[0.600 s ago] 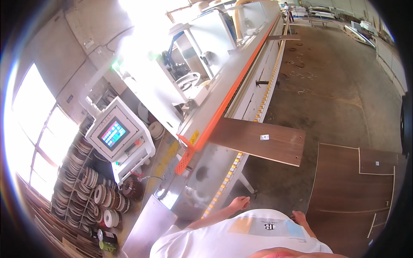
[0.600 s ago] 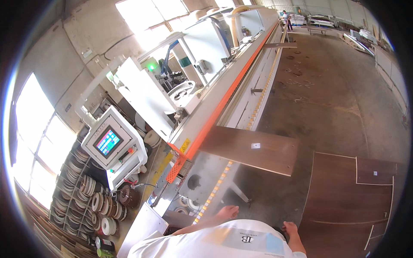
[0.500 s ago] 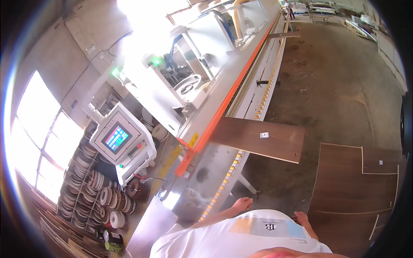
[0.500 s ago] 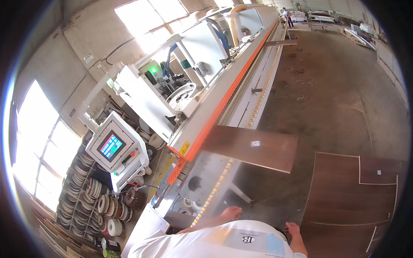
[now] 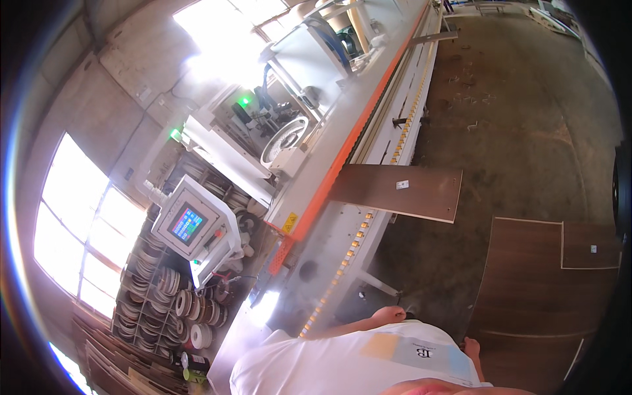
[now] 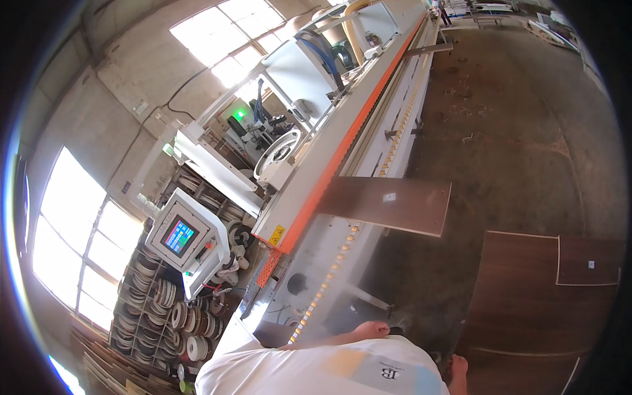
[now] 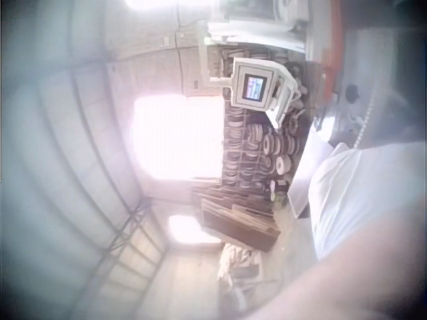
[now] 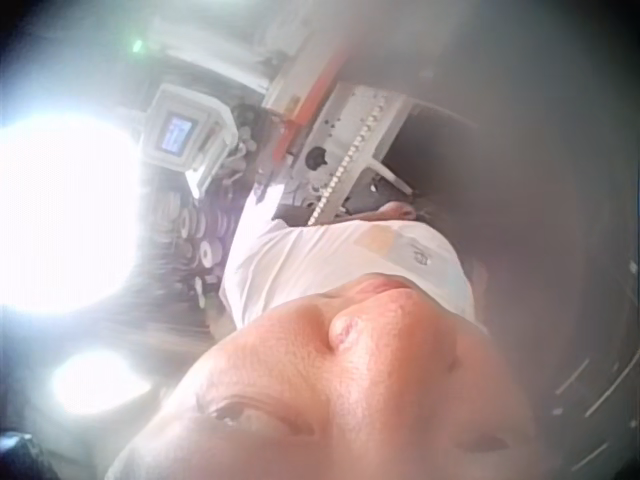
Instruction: The person feeds wooden boards into an industrial edge-banding machine, operates a digital control panel, and stacks processed wooden components onto work tables.
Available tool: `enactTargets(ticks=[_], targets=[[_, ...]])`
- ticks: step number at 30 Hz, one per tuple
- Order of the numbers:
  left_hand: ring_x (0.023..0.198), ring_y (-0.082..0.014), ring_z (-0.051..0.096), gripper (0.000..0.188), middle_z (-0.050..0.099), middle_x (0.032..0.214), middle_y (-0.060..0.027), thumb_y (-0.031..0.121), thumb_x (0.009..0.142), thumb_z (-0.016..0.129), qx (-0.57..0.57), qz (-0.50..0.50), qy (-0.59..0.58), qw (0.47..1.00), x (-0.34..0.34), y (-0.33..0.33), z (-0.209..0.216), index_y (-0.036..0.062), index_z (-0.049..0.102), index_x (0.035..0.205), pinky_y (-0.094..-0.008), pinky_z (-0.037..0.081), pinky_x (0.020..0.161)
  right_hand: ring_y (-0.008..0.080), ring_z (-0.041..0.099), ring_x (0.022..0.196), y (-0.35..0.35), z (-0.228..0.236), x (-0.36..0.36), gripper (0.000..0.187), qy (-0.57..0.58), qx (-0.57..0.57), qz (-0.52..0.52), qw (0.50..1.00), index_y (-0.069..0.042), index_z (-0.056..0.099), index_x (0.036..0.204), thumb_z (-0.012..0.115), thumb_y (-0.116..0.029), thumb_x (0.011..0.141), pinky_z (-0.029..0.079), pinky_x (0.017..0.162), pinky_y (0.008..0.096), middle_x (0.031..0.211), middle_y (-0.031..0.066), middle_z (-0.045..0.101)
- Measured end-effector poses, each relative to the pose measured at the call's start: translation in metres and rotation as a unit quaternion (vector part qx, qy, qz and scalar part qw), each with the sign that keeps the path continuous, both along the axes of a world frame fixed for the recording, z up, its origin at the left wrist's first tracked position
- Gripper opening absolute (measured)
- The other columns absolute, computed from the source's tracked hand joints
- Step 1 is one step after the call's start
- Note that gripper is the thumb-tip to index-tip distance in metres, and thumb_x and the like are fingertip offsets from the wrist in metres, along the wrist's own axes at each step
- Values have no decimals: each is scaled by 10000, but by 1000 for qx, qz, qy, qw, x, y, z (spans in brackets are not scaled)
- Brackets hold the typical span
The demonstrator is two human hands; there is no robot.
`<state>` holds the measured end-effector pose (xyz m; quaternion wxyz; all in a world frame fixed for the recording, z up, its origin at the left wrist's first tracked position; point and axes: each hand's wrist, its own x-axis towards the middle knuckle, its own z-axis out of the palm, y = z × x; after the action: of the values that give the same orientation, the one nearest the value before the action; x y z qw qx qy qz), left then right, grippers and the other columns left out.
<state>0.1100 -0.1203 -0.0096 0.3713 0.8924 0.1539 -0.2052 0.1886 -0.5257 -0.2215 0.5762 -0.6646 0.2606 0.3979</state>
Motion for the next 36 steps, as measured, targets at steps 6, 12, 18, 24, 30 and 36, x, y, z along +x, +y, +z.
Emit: enactTargets(ticks=[6, 12, 18, 24, 30, 36], targets=[[1014, -318, 680, 297, 711, 1009, -129, 351, 946, 596, 9, -33, 6, 999, 59, -4, -10, 83, 706, 1016, -432, 535, 861, 147, 530, 540, -32, -32, -28, 285, -88, 42, -14, 995, -78, 612, 921, 619, -355, 989, 418, 450, 314, 694, 40, 580], [994, -375, 688, 310, 726, 1014, -171, 343, 932, 576, -4, -91, 29, 995, 166, -1, -51, 79, 729, 987, -478, 541, 854, 158, 518, 724, -48, -32, -9, 362, 13, 16, -45, 999, -58, 630, 1092, 590, -408, 1008, 433, 634, 344, 864, 50, 594], [991, -391, 676, 316, 716, 1022, -180, 323, 911, 553, 8, -201, 33, 979, 268, -24, -81, 69, 729, 973, -505, 533, 845, 184, 537, 908, -39, -3, 83, 431, 78, 8, -87, 993, -56, 600, 1208, 529, -442, 1028, 438, 778, 362, 1042, 72, 598], [947, -415, 677, 378, 721, 982, -199, 351, 905, 521, -4, -226, 106, 968, 326, -19, -85, 31, 719, 940, -531, 528, 833, 210, 556, 1092, -50, 12, 169, 512, 97, 16, -137, 986, -55, 570, 1324, 468, -475, 1049, 443, 922, 380, 1220, 93, 601], [957, -418, 685, 400, 724, 964, -207, 377, 911, 500, 51, -261, 136, 954, 356, 12, -85, 51, 732, 915, -537, 529, 838, 235, 574, 1276, -17, 112, 377, 602, -153, 210, -193, 946, -53, 540, 1441, 406, -508, 1070, 448, 1066, 398, 1397, 114, 605], [975, -408, 677, 388, 725, 1005, -185, 407, 916, 514, 84, -255, 155, 951, 378, 27, -69, 83, 717, 979, -519, 530, 832, 400, 321, 1491, 110, 586, 632, 953, -744, 440, 137, 484, 34, 329, 1538, 110, -723, 1002, 197, 1238, 518, 1562, 280, 379]])
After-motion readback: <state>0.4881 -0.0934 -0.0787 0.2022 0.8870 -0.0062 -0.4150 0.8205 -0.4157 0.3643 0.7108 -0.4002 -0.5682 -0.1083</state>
